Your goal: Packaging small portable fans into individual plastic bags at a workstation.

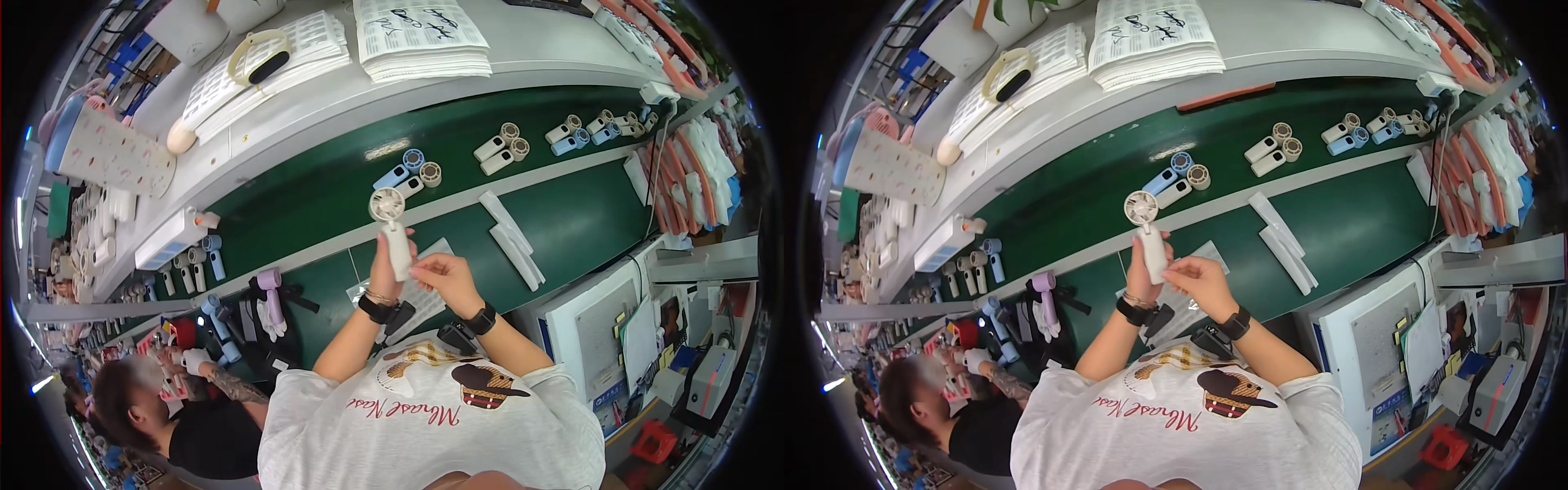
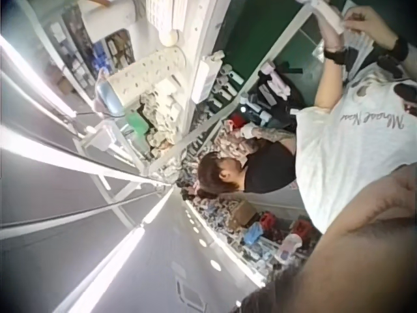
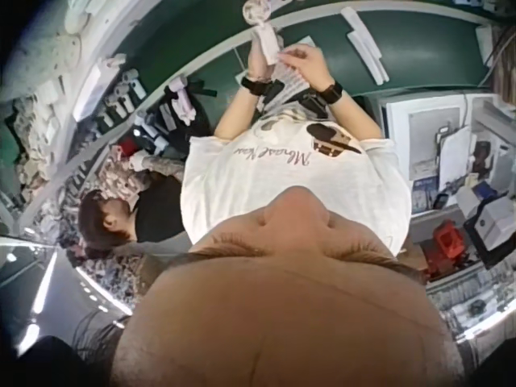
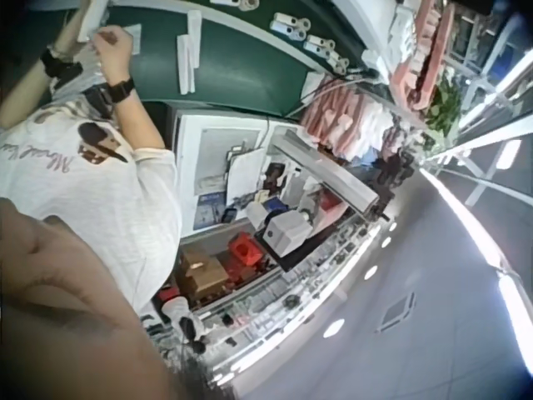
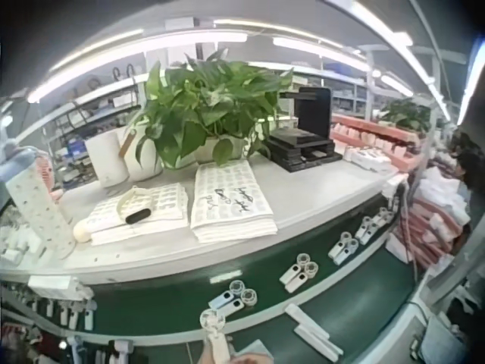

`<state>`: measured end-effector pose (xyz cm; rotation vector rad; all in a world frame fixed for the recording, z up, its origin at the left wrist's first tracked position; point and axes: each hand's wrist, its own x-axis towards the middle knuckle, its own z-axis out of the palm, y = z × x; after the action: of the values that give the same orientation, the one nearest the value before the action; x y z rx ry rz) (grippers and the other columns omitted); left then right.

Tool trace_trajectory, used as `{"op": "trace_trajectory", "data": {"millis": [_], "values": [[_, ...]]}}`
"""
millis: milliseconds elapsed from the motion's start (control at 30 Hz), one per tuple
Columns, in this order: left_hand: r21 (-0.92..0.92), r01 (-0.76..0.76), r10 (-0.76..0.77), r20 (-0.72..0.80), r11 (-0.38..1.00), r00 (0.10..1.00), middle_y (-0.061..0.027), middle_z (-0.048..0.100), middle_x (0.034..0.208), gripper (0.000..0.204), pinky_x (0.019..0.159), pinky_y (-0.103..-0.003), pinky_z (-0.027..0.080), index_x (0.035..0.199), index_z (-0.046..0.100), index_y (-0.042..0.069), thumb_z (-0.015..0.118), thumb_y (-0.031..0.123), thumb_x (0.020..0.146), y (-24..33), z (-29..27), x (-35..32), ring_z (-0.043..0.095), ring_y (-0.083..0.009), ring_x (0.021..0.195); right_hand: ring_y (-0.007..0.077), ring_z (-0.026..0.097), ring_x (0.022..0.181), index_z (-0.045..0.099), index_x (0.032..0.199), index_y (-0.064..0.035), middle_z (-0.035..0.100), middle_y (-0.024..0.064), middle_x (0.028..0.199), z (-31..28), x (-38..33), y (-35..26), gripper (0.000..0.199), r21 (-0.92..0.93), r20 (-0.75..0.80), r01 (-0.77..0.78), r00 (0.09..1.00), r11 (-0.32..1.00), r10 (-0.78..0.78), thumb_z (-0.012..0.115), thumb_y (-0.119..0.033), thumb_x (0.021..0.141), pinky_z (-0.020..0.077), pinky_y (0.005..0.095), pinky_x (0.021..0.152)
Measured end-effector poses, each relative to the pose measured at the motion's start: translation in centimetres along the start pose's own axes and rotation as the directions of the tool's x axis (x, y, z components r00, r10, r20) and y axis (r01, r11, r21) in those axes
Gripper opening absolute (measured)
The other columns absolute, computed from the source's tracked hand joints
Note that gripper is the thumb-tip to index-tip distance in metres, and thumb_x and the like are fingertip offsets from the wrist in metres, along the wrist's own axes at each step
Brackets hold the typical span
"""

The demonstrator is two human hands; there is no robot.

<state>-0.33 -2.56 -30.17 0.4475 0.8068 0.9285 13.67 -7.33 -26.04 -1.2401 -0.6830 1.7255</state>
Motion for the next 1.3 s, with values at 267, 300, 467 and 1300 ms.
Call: {"op": "trace_trajectory", "data": {"millis": [267,300,467,1300], "values": [[0.126,-0.059,0.059,0.003,0.990,0.998,-0.0043,0.053,0.079,0.066,0.062,-0.024,0.041,0.114,0.050,0.002,0.023,0.059,0.096,-1.0,3.3,-3.0,0.050,-0.0111,0.068,0.0071,0.059,0.060,0.067,0.087,0.0003,0.065,0.0036,0.072,-0.7,-2.7,0.2,0.013,0.007,-0.036,-0.027,0.999,1.000,0.027,0.072,-0.011,0.081,0.0463,0.0195,0.054],[0.128,-0.060,0.060,0.006,0.990,0.998,-0.0043,0.053,0.079,0.066,0.062,-0.024,0.041,0.114,0.050,0.002,0.023,0.059,0.096,-1.3,3.4,-3.1,0.050,-0.0111,0.068,0.0071,0.059,0.060,0.067,0.087,0.0005,0.065,0.0038,0.073,-0.8,-2.9,0.2,0.013,0.018,-0.041,-0.018,0.999,1.000,0.019,0.072,-0.010,0.081,0.0464,0.0197,0.054],[0.091,-0.105,0.107,-0.012,0.990,0.994,-0.0042,0.053,0.077,0.066,0.062,-0.024,0.042,0.115,0.049,0.001,0.023,0.059,0.096,-2.2,3.9,-3.4,0.050,-0.0118,0.067,0.0070,0.057,0.057,0.064,0.084,0.0004,0.064,0.0037,0.071,-0.9,-3.2,0.5,0.013,0.000,-0.059,0.045,0.997,0.999,-0.045,0.071,-0.010,0.082,0.0470,0.0203,0.053],[0.996,-0.074,0.403,0.049,0.048,0.914,-0.0136,0.050,0.115,0.065,0.090,-0.038,0.043,0.129,0.047,0.009,0.070,0.015,0.069,-0.9,-18.9,11.0,0.051,-0.0310,0.106,0.0210,0.057,0.058,0.057,0.087,-0.0050,0.060,0.0068,0.065,-4.1,-1.5,5.7,0.022,-0.602,-0.013,-0.028,1.000,0.798,0.025,0.067,-0.023,0.081,0.0437,0.0329,0.055]]}}
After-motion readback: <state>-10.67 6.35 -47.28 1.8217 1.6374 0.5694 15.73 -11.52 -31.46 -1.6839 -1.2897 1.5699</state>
